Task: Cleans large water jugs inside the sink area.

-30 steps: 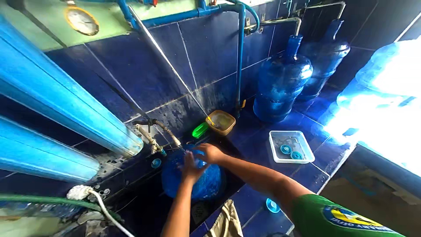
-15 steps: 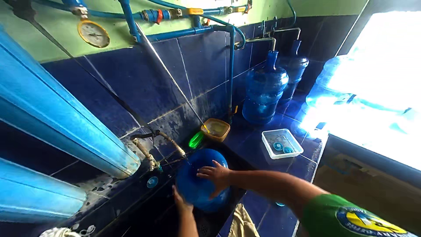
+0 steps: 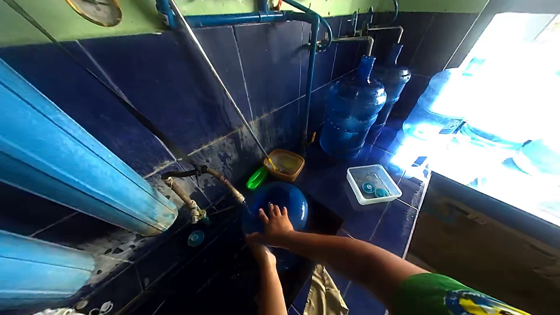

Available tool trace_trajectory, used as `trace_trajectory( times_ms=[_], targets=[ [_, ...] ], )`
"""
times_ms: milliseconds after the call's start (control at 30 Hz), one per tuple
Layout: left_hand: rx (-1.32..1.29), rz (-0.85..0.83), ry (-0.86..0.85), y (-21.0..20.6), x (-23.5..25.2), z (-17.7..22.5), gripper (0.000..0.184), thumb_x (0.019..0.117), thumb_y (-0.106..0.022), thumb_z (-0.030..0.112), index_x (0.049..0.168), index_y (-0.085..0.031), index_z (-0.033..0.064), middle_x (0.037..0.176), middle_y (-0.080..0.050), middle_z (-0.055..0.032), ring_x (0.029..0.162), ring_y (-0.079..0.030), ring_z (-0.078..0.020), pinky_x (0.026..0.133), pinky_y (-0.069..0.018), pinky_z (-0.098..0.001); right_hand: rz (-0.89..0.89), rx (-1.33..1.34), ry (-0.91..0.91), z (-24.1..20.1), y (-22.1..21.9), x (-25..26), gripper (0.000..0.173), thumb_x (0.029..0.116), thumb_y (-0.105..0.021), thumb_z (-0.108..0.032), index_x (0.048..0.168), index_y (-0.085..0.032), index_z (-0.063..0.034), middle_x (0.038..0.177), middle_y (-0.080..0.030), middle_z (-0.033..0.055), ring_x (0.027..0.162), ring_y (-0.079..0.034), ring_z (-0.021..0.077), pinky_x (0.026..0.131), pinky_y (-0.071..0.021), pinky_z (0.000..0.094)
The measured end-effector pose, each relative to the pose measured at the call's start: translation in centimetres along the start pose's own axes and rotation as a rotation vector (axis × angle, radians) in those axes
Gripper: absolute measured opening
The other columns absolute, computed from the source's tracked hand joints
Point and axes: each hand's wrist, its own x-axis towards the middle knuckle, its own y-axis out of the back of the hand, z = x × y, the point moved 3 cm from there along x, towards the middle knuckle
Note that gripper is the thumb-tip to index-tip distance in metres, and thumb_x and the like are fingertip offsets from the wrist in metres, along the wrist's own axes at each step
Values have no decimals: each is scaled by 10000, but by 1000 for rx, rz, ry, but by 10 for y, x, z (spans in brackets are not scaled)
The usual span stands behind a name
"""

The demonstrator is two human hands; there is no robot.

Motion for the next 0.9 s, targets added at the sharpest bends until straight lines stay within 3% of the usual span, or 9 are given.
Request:
trace_trajectory(
  times_ms=[100, 167, 233, 433, 500, 567, 667, 800, 900],
  targets=[
    [-101, -82, -39, 25, 15, -3, 765, 1067, -14, 566, 1603, -249, 74, 1558, -448, -160, 1397, -486, -238, 1137, -435, -455, -101, -84, 201, 2, -2, -21, 933, 932, -640, -607, 1653, -226, -184, 1651, -145, 355, 1527, -199, 508, 1225, -211, 626],
    [-104, -70, 55, 55, 23, -5, 852, 1043, -8, 633, 1543, -364, 43, 1469, -533, -180, 1307, -556, -246, 1059, -490, -483, -175, -228, 552, 30, -1, -37, 1020, 793, -883, -418, 1628, -322, -250, 1689, -181, 246, 1558, -181, 443, 1235, -152, 676],
    [-64, -39, 145, 66, 23, -23, 825, 1042, -26, 647, 1527, -393, 89, 1456, -550, -142, 1302, -560, -214, 1049, -500, -475, -188, -308, 674, 49, 3, -32, 1162, 645, -973, -443, 1615, -349, -299, 1720, -180, 124, 1579, -141, 402, 1190, -89, 769],
    [47, 0, 16, 48, 45, -125, 708, 1100, -184, 538, 1576, -309, 30, 1560, -432, -209, 1415, -461, -297, 1141, -414, -474, -92, -80, 1, 0, 4, -4, 1166, 807, -746, -658, 1665, -131, -163, 1651, -128, 358, 1517, -181, 542, 1164, -192, 741],
    [-48, -30, 88, 56, 49, -89, 741, 1077, -190, 608, 1544, -393, 69, 1500, -512, -181, 1354, -525, -278, 1088, -461, -511, -197, -168, 210, 9, 7, -21, 1083, 840, -795, -535, 1661, -176, -195, 1653, -130, 353, 1518, -207, 517, 1199, -235, 655],
    [-132, -137, 136, 62, 51, -30, 701, 1083, -167, 586, 1501, -444, 97, 1416, -592, -118, 1258, -594, -199, 1032, -516, -463, -239, -261, 576, 41, 14, -32, 1094, 717, -941, -396, 1620, -340, -256, 1676, -214, 253, 1547, -220, 436, 1237, -177, 651],
    [-66, -231, 54, 45, 32, 45, 581, 1123, -152, 429, 1495, -403, 60, 1417, -571, -85, 1236, -585, -91, 1037, -518, -340, -134, -265, 754, 74, 14, -21, 1196, 557, -985, -534, 1581, -414, -297, 1666, -323, 126, 1556, -248, 357, 1231, -122, 701],
    [110, -72, -84, 25, 27, 19, 554, 1119, -339, 287, 1602, -261, 28, 1605, -369, -200, 1444, -426, -267, 1186, -371, -445, 104, 271, 193, 9, -2, -19, 901, 900, -716, -512, 1627, -310, -166, 1643, -378, 117, 1544, -293, 325, 1242, -140, 652],
    [179, 77, -93, 13, -7, 22, 594, 1078, -463, 175, 1606, -231, 31, 1589, -375, -223, 1419, -440, -303, 1153, -400, -469, 177, 1039, 3, -40, 1, 5, 789, 990, -665, -376, 1603, -304, -36, 1599, -399, 229, 1501, -363, 359, 1246, -239, 575]
  ],
)
